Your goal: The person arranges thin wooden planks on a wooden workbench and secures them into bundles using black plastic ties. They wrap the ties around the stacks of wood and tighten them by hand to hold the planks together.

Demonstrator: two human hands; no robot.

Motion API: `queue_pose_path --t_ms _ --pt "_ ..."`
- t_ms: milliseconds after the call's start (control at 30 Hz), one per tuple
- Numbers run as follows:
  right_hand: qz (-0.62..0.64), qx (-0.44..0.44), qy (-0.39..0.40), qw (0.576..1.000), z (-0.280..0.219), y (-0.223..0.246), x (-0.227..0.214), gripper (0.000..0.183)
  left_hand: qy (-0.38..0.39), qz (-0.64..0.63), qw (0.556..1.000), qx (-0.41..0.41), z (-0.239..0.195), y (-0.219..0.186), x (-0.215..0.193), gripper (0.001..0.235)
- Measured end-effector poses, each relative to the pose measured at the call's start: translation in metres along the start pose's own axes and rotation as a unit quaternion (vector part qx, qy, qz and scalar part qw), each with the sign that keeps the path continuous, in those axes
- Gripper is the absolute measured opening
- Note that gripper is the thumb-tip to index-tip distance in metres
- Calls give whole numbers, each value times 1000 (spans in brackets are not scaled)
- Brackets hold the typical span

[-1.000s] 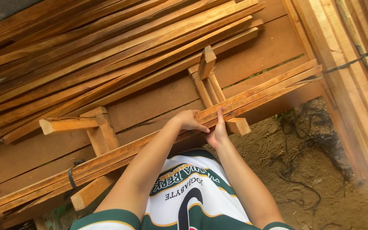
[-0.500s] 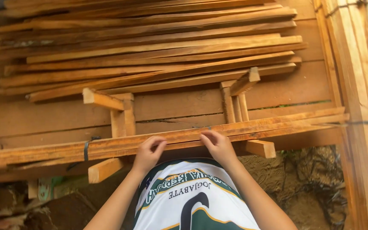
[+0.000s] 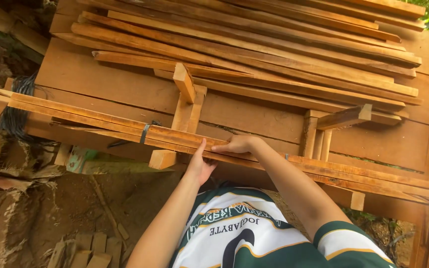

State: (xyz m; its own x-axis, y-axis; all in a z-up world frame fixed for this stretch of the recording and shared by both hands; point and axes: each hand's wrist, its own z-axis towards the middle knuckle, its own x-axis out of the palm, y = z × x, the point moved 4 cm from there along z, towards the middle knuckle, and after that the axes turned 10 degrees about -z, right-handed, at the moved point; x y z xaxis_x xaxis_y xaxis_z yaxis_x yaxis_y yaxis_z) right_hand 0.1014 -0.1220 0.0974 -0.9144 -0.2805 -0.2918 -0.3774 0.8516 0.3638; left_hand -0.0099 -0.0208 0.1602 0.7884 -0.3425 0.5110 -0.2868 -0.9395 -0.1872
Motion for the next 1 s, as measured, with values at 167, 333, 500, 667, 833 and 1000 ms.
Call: queue_pose_path --t_ms 167,333,500,667,833,1000 --pt "51 10 17 999 1 3 2 112 -76 -19 996 48 31 9 -28 107" --pt "58 -8 12 998 10 -22 1 118 -84 61 993 61 41 18 -50 122" --pt "219 33 56 974 31 -116 16 102 -66 89 993 34 39 19 -61 128" --pt "252 -9 67 965 73 -131 28 94 -63 70 995 37 45 22 -65 127" --pt "260 -17 72 963 86 -141 41 93 -58 61 996 32 44 25 -64 127" --pt "129 -10 -14 991 69 -134 26 101 -25 -1 999 33 66 37 -87 120"
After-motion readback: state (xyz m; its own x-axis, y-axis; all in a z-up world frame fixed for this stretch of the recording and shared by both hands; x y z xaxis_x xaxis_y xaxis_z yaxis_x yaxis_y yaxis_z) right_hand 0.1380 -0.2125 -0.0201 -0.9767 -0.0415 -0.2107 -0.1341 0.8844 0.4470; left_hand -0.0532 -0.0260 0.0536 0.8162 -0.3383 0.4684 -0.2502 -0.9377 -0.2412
